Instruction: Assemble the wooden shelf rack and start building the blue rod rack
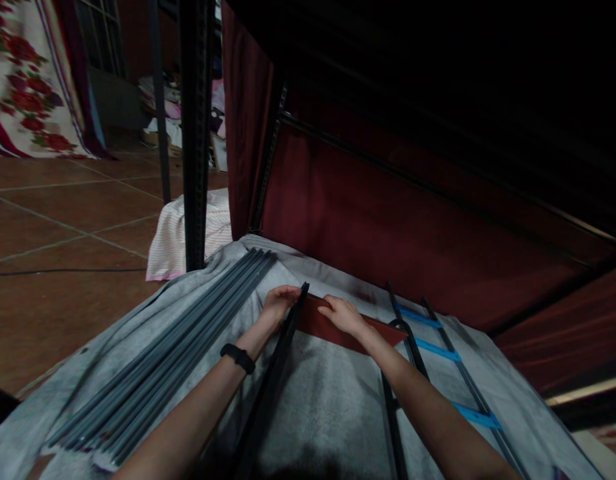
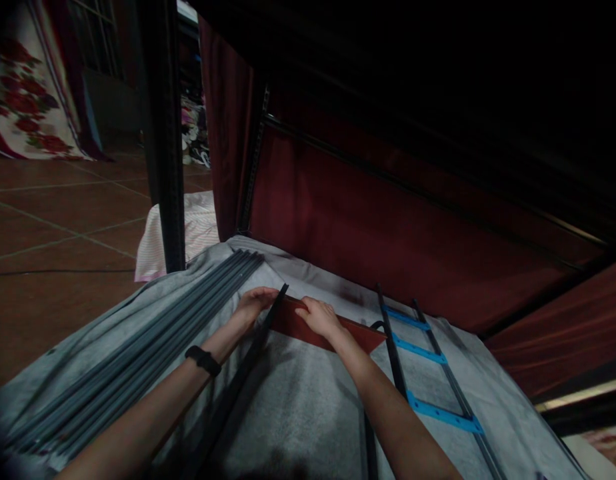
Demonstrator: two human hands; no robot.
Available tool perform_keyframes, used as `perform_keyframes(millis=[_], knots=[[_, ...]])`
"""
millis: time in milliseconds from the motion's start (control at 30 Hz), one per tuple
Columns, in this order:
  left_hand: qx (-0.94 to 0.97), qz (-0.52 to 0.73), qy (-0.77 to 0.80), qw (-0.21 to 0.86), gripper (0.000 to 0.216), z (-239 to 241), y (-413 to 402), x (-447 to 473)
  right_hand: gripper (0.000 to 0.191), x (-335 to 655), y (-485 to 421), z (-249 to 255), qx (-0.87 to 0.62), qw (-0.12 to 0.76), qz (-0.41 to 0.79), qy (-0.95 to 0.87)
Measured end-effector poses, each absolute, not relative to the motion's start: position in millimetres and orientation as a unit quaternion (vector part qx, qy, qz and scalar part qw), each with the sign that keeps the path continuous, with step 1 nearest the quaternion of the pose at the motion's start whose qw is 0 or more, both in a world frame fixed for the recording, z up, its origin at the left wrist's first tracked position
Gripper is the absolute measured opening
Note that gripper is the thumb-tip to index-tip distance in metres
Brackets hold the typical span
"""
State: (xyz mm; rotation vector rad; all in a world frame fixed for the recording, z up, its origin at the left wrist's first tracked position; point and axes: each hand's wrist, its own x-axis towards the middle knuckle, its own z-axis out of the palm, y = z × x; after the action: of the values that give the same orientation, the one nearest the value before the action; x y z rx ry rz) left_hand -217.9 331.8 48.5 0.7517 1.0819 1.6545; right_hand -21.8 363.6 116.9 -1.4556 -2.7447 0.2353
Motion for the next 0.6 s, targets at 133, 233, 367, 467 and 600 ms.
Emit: perform_keyframes(millis=[133, 233, 367, 467, 600], knots=[[0.303, 0.67, 0.45, 0.507, 0.024, 48.8, 331.5, -219.3, 0.026, -20.8, 365.2, 115.5, -0.47, 0.015, 0.082, -0.879], [0.304, 0.664, 0.455, 0.51, 0.022, 51.8, 330.2, -220.0, 0.027, -20.2, 365.4, 113.6, -0.471, 0.022, 0.099, -0.876], [0.311, 0.658, 0.462, 0.507, 0.029, 58.7, 325.9, -225.9, 0.046, -17.3, 360.8, 117.4, -0.414, 0.111, 0.135, -0.893], [0.301, 0.664, 0.466, 0.501, 0.036, 66.7, 319.6, -237.2, 0.055, -1.5, 346.0, 130.4, -0.375, 0.219, 0.163, -0.886], [0.265, 0.675, 0.476, 0.497, 0.027, 85.9, 298.8, -257.8, 0.045, 63.6, 295.4, 149.2, -0.401, 0.317, 0.23, -0.828]])
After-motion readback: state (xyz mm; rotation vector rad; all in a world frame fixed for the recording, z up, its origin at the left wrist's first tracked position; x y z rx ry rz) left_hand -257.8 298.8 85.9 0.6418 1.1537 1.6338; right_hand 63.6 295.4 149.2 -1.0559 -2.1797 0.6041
